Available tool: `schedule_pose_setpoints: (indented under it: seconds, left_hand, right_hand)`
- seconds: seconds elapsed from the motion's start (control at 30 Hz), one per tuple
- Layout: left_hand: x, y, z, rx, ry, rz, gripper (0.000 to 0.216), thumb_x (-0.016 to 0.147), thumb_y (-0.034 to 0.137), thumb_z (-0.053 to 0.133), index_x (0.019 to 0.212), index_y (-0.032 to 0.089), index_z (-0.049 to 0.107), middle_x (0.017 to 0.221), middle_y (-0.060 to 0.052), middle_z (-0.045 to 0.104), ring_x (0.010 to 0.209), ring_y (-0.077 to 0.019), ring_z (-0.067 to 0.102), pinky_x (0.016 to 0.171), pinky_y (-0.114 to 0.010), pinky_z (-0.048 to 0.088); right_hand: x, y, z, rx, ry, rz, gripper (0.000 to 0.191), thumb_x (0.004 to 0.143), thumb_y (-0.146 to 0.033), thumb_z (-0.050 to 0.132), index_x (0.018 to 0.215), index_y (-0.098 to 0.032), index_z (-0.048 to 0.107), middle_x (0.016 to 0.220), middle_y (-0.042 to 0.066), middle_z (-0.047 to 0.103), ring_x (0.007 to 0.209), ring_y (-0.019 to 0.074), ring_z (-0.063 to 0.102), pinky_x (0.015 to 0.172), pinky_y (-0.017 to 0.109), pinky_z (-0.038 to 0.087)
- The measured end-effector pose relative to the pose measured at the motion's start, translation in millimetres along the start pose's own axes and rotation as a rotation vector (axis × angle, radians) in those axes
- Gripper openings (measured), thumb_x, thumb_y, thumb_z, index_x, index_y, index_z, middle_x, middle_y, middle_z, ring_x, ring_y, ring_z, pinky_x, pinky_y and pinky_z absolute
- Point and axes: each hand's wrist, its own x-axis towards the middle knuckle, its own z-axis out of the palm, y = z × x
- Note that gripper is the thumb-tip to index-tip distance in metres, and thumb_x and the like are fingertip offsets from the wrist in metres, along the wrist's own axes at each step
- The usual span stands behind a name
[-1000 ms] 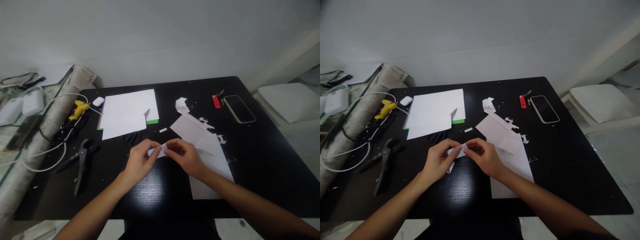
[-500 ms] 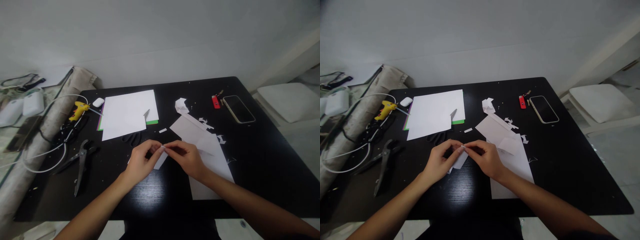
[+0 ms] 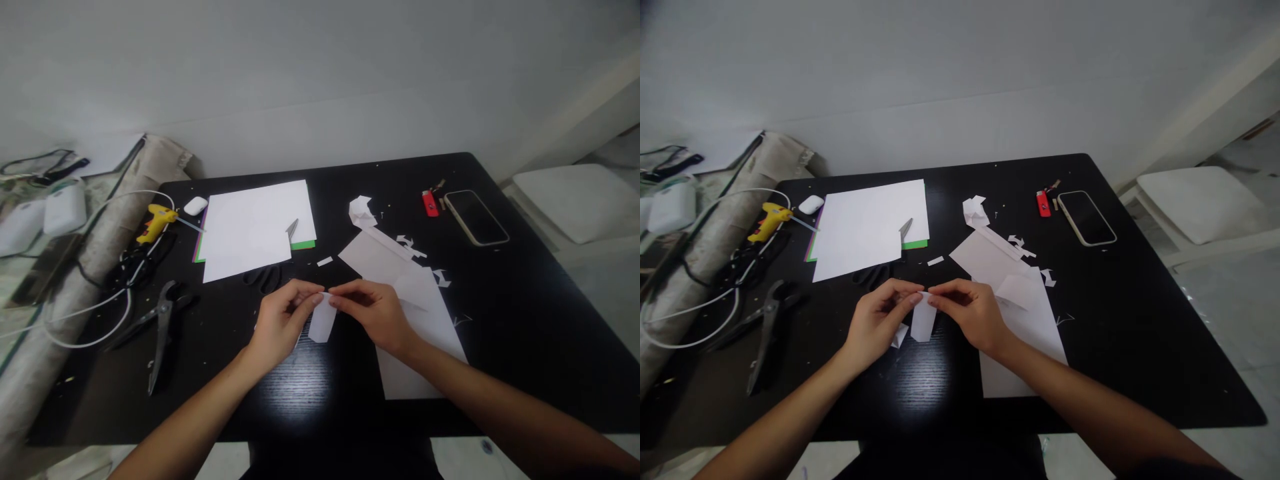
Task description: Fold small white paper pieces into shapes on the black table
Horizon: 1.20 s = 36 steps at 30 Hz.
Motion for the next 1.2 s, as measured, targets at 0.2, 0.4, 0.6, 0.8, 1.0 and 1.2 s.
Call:
schedule_pose_setpoints:
  seconds: [0.2, 0.4, 0.6, 0.8, 1.0, 1.2]
  left_hand:
    - [0.1, -0.5, -1.1, 0.002, -0.039, -0.012, 0.016, 0.098, 0.028, 0.065, 0.108, 0.019, 0.074, 0.086, -0.003, 0.078, 0.068, -0.0131, 0.069, 0.061, -0.022, 0.055]
    - [-2.1, -3.0, -2.9, -0.019, -0.118, 0.04, 0.025, 0.099, 0.025, 0.063, 0.123, 0.02, 0.067, 0.104, -0.007, 0.077, 0.089, -0.0174, 0.074, 0.079, -0.028, 0.061]
    - [-1.2, -4.7, 1.0, -0.051, -0.075, 0.031, 0.018, 0.096, 0.028, 0.069, 0.113, 0.021, 0.071, 0.092, -0.004, 0.077, 0.078, -0.0151, 0.073, 0.073, -0.027, 0.06]
    - [0.5, 0.4, 1.5, -0.106, -0.05, 0.005, 0.015, 0.096, 0.026, 0.069, 0.108, 0.02, 0.072, 0.088, -0.003, 0.078, 0.069, -0.013, 0.07, 0.063, -0.024, 0.058]
    - [-0.7, -1.9, 1.5, -0.1, -0.079, -0.001, 0.013, 0.097, 0.027, 0.068, 0.108, 0.02, 0.071, 0.087, -0.003, 0.077, 0.072, -0.0139, 0.071, 0.065, -0.024, 0.057]
    - [-0.1, -5.3, 0.0, -0.021, -0.092, -0.027, 0.018, 0.097, 0.035, 0.068, 0.106, 0.019, 0.071, 0.086, -0.004, 0.074, 0.073, -0.0149, 0.068, 0.067, -0.025, 0.054]
  right_hand:
    - [3.0, 1.1, -1.3, 0.045, 0.02, 0.049, 0.02, 0.071, -0.037, 0.091, 0.087, -0.026, 0.084, 0.087, 0.002, 0.083, 0.084, 0.0221, 0.078, 0.082, 0.038, 0.064]
    - [4.2, 0.1, -3.5, 0.013, 0.029, 0.05, 0.02, 0.072, -0.038, 0.09, 0.087, -0.026, 0.084, 0.087, 0.003, 0.083, 0.085, 0.0231, 0.078, 0.083, 0.04, 0.064]
    - [2.6, -0.2, -2.8, 0.012, 0.014, 0.015, 0.018, 0.073, -0.036, 0.09, 0.087, -0.027, 0.084, 0.088, 0.003, 0.083, 0.086, 0.0227, 0.078, 0.085, 0.04, 0.064]
    - [2.9, -2.0, -2.5, 0.048, 0.003, 0.056, 0.022, 0.072, -0.036, 0.091, 0.09, -0.027, 0.084, 0.088, 0.002, 0.083, 0.085, 0.0218, 0.078, 0.084, 0.039, 0.064]
    - [3.4, -0.2, -2.7, 0.038, 0.015, 0.043, 0.021, 0.071, -0.036, 0.092, 0.086, -0.026, 0.084, 0.084, 0.002, 0.082, 0.081, 0.0209, 0.077, 0.08, 0.036, 0.064]
    - [0.3, 0.8, -0.6, -0.004, 0.0, -0.028, 0.016, 0.074, -0.036, 0.09, 0.084, -0.025, 0.083, 0.085, 0.003, 0.082, 0.083, 0.0224, 0.078, 0.082, 0.038, 0.064]
